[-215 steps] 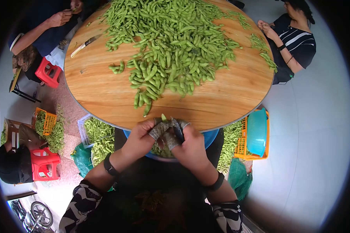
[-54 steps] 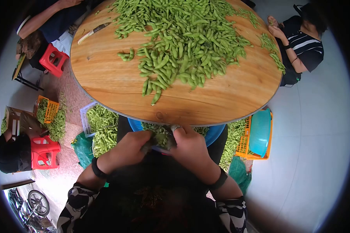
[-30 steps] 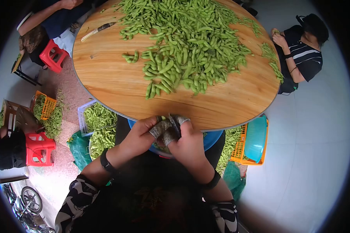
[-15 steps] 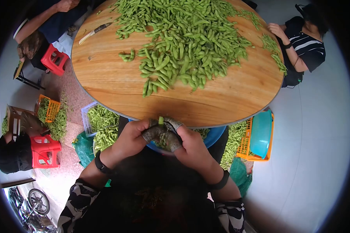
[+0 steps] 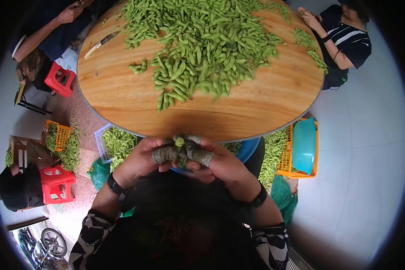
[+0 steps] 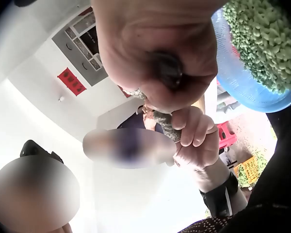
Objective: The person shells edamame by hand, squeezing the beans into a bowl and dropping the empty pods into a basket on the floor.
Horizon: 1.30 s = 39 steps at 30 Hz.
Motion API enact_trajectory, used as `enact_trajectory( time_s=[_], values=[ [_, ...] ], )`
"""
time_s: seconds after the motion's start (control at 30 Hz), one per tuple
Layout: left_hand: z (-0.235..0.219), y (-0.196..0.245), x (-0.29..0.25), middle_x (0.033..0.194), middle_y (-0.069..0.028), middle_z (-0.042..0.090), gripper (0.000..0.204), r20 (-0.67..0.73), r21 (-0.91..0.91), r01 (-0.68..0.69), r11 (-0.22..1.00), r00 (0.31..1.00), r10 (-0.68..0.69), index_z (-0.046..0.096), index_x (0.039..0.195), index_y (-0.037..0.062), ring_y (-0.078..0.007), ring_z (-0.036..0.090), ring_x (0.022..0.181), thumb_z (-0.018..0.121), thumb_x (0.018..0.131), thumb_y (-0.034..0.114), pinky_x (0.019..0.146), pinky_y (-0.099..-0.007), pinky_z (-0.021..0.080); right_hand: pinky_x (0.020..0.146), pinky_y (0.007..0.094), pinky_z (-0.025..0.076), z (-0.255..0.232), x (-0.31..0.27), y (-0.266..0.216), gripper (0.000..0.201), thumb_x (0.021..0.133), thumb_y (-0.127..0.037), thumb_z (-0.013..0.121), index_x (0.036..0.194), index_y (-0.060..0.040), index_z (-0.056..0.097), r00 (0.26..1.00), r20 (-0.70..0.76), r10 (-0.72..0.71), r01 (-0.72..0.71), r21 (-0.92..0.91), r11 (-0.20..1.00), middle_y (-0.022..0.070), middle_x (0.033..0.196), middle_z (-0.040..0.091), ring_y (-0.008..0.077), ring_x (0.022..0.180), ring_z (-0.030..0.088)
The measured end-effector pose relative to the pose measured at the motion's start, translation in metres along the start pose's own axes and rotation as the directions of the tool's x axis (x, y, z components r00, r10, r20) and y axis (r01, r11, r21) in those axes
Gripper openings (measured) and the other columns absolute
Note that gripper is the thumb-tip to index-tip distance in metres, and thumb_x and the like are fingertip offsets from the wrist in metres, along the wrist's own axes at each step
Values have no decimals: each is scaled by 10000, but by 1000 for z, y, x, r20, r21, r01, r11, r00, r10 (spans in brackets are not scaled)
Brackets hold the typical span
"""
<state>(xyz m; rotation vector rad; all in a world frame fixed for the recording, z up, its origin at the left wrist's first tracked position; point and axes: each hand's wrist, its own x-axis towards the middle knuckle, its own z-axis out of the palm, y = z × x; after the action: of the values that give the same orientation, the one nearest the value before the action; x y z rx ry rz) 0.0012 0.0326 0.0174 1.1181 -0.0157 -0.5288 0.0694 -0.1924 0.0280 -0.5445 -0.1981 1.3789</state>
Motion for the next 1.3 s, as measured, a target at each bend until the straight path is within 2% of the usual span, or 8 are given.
enact_trajectory(
  time_s=[0.1,0.3,0.43,0.57,0.63,0.73,0.8,1.3],
  values=[
    [10,-17,13,774,-77,637,139,-42,730,-325,602,857,514,631,913,22,-177,575,575,693,849,128,563,-325,498,538,187,393,29,-2,6,333,955,-79,465,1286,-67,491,852,-500,-157,-42,-363,931,-24,789,540,16,616,458],
    [23,-7,9,722,-153,575,306,244,967,-129,-221,723,646,613,994,12,-365,618,716,715,713,73,573,-391,508,560,185,394,28,-4,17,383,934,-55,487,1315,-81,476,836,-397,-377,80,-593,801,-29,787,527,28,624,451],
    [29,-15,12,729,-107,576,234,128,989,-143,-34,722,679,596,1013,8,-272,609,659,676,804,76,564,-360,492,557,184,392,23,-11,21,385,935,-52,481,1319,-88,478,853,-373,-364,121,-539,834,-31,792,533,28,626,455],
    [28,-11,8,734,-99,572,150,-247,259,-161,952,942,226,593,1040,1,-198,570,640,566,925,93,593,-325,473,555,189,397,21,-20,23,384,936,-64,491,1319,-84,485,852,-434,-292,53,-483,874,-38,801,538,32,630,464],
    [24,-8,3,737,-143,594,160,-213,-254,51,966,971,-107,604,1057,2,-224,580,650,515,953,83,617,-337,474,558,197,406,21,-21,22,383,936,-66,499,1318,-79,489,858,-431,-278,41,-483,875,-42,808,537,35,642,470],
    [19,-15,2,790,-64,586,95,-134,320,66,945,991,-24,571,968,-13,-156,578,719,534,952,74,664,-281,467,573,274,455,18,-15,21,420,876,-70,585,1289,-44,512,796,-442,-414,35,-649,760,27,815,573,123,650,552],
    [27,-19,4,849,-107,624,86,34,701,-296,649,923,383,567,982,-15,-201,602,790,526,946,52,719,-311,478,545,307,456,1,-4,26,370,794,-75,640,1161,-54,595,580,34,-814,-14,-999,-52,49,740,604,177,592,564],
    [32,-13,-10,874,-175,577,144,-16,766,-243,596,918,395,544,993,-7,-333,590,813,523,852,-22,732,-365,474,733,379,533,19,1,36,364,693,-27,710,1052,-42,647,662,-25,-749,-277,-937,-214,158,995,639,345,888,649]
  ],
)
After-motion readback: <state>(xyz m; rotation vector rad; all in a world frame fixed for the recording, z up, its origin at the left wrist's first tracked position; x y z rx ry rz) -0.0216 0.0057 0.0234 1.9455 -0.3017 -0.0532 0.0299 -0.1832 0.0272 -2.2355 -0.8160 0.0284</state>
